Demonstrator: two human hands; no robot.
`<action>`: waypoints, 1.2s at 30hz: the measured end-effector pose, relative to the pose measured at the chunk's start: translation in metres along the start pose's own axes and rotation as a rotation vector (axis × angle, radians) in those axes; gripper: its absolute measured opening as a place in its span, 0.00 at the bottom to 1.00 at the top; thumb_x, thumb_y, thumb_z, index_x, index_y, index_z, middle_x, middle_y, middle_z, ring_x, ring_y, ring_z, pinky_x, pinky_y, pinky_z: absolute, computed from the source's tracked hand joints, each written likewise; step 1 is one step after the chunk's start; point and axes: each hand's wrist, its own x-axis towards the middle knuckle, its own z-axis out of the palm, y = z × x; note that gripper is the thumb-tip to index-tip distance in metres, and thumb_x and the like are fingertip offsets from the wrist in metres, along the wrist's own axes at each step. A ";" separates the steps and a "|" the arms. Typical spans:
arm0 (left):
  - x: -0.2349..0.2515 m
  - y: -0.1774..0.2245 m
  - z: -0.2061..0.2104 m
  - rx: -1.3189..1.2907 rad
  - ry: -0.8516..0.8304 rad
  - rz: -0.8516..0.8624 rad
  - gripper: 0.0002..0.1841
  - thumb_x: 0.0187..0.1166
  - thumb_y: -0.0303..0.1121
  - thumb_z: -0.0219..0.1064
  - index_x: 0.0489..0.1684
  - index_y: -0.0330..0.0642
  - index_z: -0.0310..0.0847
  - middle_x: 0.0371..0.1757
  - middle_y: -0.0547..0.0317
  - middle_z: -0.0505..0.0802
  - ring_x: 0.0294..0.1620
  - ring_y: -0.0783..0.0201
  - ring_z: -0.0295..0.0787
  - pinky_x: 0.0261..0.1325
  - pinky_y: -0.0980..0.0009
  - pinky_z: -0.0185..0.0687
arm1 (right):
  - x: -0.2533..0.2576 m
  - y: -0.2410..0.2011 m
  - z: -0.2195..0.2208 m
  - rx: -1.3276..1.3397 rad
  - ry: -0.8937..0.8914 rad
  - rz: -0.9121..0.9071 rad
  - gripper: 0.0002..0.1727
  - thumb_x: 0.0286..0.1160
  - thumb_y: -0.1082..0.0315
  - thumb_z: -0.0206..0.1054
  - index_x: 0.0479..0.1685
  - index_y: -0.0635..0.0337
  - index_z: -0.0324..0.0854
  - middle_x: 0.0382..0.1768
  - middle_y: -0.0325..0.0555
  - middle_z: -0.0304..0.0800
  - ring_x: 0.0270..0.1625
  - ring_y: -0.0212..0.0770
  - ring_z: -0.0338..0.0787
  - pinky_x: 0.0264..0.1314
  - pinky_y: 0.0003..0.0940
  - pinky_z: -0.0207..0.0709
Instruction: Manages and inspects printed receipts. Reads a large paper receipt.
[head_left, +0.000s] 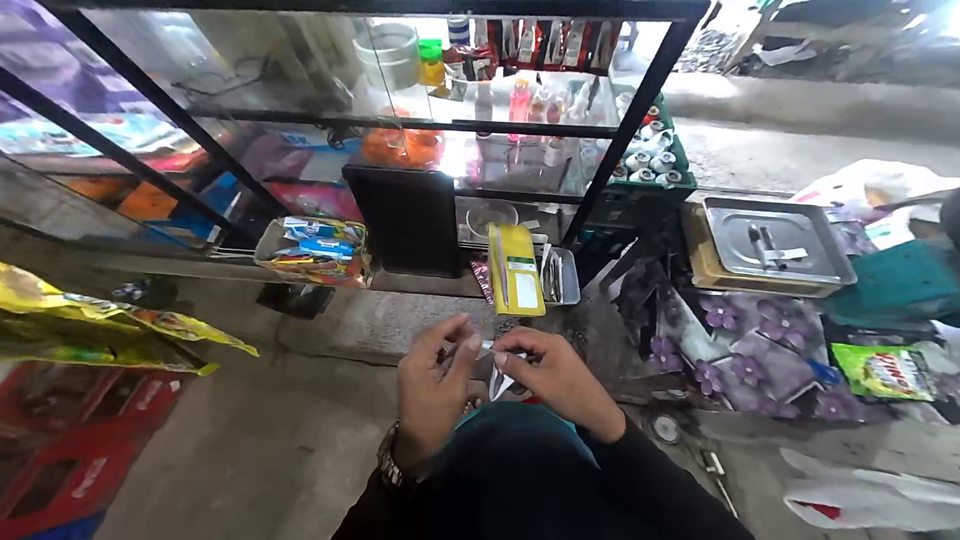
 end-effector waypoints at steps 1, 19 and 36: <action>0.001 -0.004 -0.004 -0.009 0.011 -0.023 0.21 0.79 0.47 0.72 0.63 0.45 0.89 0.56 0.60 0.93 0.52 0.64 0.89 0.49 0.66 0.87 | 0.003 -0.002 0.000 0.008 0.007 0.006 0.11 0.84 0.62 0.67 0.50 0.56 0.92 0.45 0.39 0.93 0.37 0.33 0.91 0.38 0.30 0.89; -0.015 -0.011 -0.030 -0.339 -0.008 -0.110 0.28 0.71 0.30 0.80 0.71 0.32 0.77 0.50 0.51 0.95 0.45 0.58 0.95 0.47 0.61 0.97 | 0.014 -0.019 0.042 0.035 -0.065 0.038 0.23 0.80 0.48 0.71 0.60 0.58 0.86 0.47 0.42 0.92 0.43 0.35 0.93 0.44 0.33 0.92; -0.031 -0.004 -0.035 -1.082 -0.008 -0.401 0.16 0.83 0.27 0.63 0.65 0.28 0.78 0.51 0.41 0.94 0.47 0.54 0.96 0.53 0.54 0.94 | -0.005 -0.033 0.038 0.232 -0.036 -0.056 0.16 0.81 0.76 0.64 0.63 0.69 0.86 0.53 0.54 0.94 0.50 0.43 0.94 0.54 0.37 0.91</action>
